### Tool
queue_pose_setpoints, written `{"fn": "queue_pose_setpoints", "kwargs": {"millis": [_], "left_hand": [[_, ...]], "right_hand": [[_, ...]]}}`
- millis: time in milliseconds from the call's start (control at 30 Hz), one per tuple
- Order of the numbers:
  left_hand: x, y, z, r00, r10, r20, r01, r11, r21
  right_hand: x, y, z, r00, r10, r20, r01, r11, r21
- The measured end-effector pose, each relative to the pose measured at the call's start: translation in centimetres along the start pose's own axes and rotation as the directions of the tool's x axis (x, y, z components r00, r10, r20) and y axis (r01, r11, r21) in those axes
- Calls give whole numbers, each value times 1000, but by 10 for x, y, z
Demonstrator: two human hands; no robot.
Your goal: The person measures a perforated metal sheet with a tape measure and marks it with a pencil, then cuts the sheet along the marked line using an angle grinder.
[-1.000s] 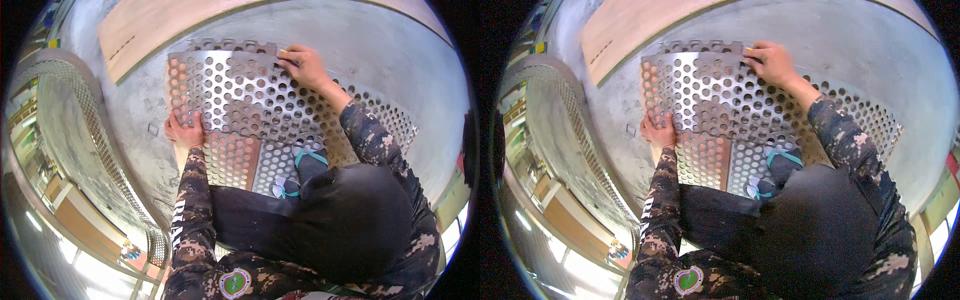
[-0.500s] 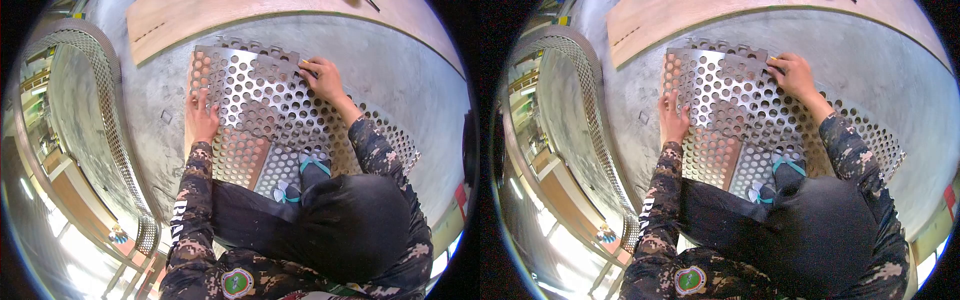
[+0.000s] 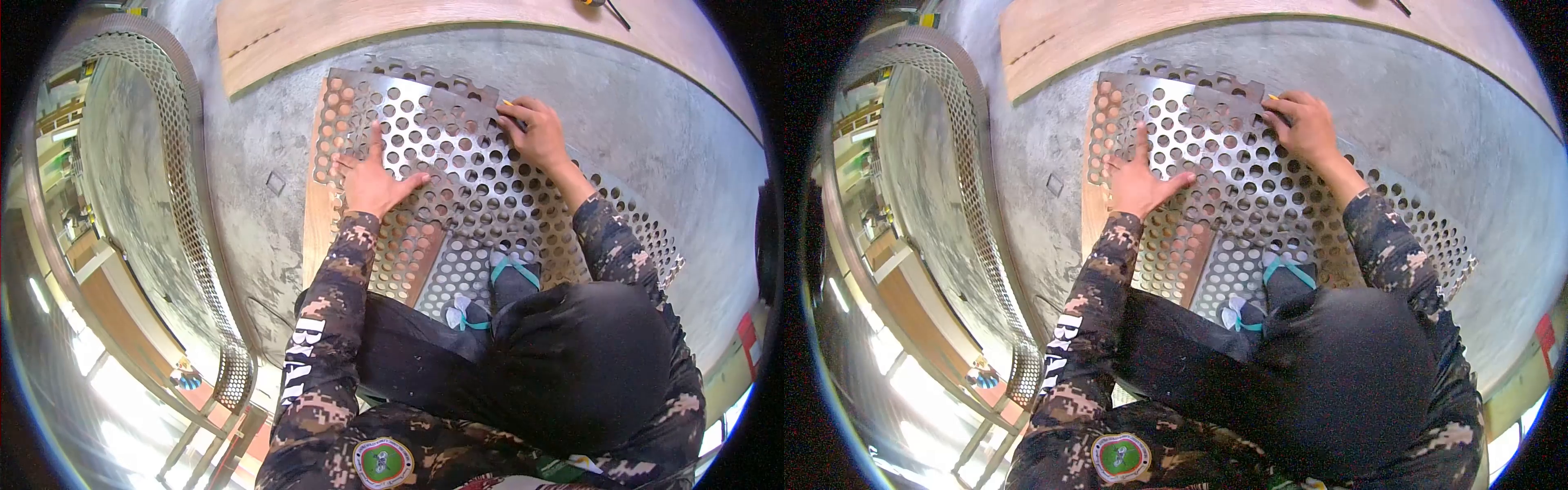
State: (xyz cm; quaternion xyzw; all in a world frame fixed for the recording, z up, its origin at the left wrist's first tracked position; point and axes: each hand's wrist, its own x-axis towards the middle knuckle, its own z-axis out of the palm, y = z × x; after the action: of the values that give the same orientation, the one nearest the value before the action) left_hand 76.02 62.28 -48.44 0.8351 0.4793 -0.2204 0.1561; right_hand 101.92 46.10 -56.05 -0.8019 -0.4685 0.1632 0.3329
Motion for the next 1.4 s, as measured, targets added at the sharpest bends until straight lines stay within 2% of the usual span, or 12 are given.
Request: {"fn": "queue_pose_setpoints", "kwargs": {"millis": [133, 267, 333, 600, 667, 967, 1067, 1133, 1167, 1233, 1333, 1400], "left_hand": [[6, 1, 4, 998, -39, 51, 35, 996, 84], [10, 0, 5, 990, -46, 137, 54, 997, -56], [11, 3, 9, 994, -54, 91, 48, 996, 72], [9, 15, -6, 970, -121, 211, 120, 993, 16], [7, 21, -10, 962, -184, 200, 178, 983, 47], [11, 17, -1, 961, -183, 206, 177, 983, 48], [10, 17, -1, 966, -172, 194, 173, 985, 9], [10, 21, -6, 958, -186, 220, 186, 982, 20], [9, 22, -5, 958, -187, 220, 187, 982, 18], [10, 22, -3, 957, -224, 185, 216, 974, 62], [13, 15, 6, 965, -205, 165, 209, 978, -10], [14, 15, 7, 965, -208, 159, 207, 978, 18]], "right_hand": [[-1, -4, -2, 1000, 7, 7, -7, 1000, 1], [2, -8, -8, 999, 14, 45, -12, 999, -32], [4, -10, -10, 998, 32, 56, -30, 999, -39], [5, -8, -10, 996, 45, 76, -45, 999, -9], [5, -9, -12, 996, 41, 78, -41, 999, -3], [4, -7, -11, 999, -9, 34, 8, 1000, 19], [6, -7, -9, 998, 55, 43, -60, 991, 118], [14, -6, -11, 995, -97, -21, 99, 986, 134], [20, -7, -12, 995, -99, -20, 101, 986, 134], [38, -14, -14, 950, -282, 138, 272, 959, 86], [63, -30, -6, 930, -245, 276, 205, 965, 166], [74, -36, 0, 920, -210, 332, 175, 976, 132]]}}
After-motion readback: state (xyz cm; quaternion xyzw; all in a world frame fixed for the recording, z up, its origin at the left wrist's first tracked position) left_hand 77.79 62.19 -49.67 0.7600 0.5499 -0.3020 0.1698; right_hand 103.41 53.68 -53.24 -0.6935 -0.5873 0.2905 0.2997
